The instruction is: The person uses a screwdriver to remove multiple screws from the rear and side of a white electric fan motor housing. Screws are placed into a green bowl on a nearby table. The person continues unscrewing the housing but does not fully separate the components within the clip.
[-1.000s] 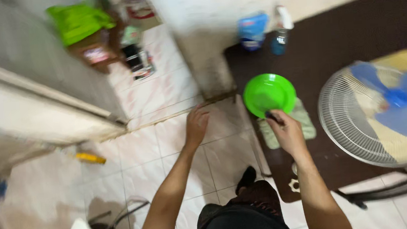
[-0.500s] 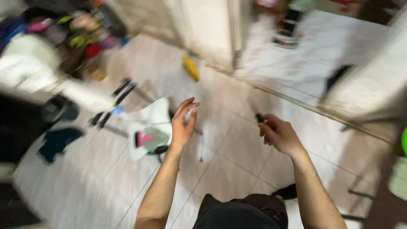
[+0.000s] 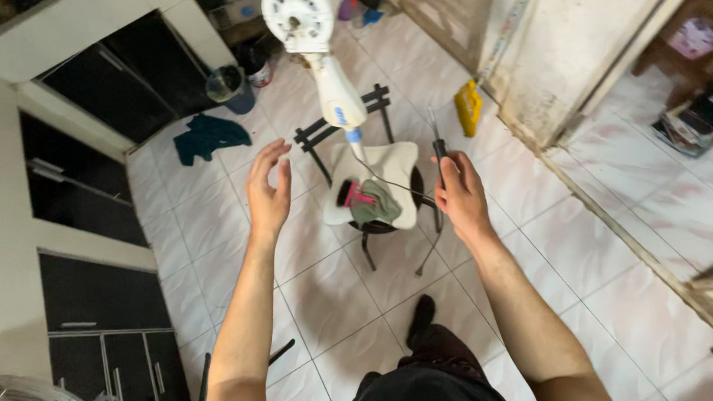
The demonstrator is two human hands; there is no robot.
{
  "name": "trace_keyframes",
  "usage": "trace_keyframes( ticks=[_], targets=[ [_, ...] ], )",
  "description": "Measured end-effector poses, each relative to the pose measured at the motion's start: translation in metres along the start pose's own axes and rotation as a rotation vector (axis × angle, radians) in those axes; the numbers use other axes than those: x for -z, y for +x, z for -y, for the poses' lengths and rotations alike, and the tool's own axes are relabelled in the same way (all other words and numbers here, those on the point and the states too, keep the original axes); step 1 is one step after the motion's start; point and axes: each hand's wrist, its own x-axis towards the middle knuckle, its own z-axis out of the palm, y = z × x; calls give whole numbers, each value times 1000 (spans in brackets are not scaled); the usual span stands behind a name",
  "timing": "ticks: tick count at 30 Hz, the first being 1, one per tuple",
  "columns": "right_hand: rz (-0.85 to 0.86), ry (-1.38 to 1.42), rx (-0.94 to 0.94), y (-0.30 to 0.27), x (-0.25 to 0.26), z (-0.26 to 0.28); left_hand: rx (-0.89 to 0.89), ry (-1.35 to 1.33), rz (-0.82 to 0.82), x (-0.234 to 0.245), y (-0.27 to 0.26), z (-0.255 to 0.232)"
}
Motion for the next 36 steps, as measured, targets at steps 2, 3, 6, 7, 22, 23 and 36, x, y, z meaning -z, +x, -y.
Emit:
trace_keyframes(
  ticks=[2, 3, 6, 7, 22, 23, 36],
  targets=[
    [73, -22, 15, 21, -23, -3, -20, -9, -9, 7, 19, 4],
    [108, -31, 24, 31, -35, -4, -41, 6, 0, 9, 29, 7],
    [172, -85, 100, 61, -68, -5, -137, 80, 41, 1, 70, 15],
    [144, -235, 191, 72, -78, -3, -188, 129, 60, -5, 87, 18],
    [-88, -638, 341, 141, -154, 7, -542, 232, 217, -44, 242, 40],
    [-100, -644, 332, 141, -157, 6, -558, 219, 235, -44, 245, 43],
    [-508, -765, 378, 134, -227, -22, -750, -74, 262, -40, 279, 75]
  ],
)
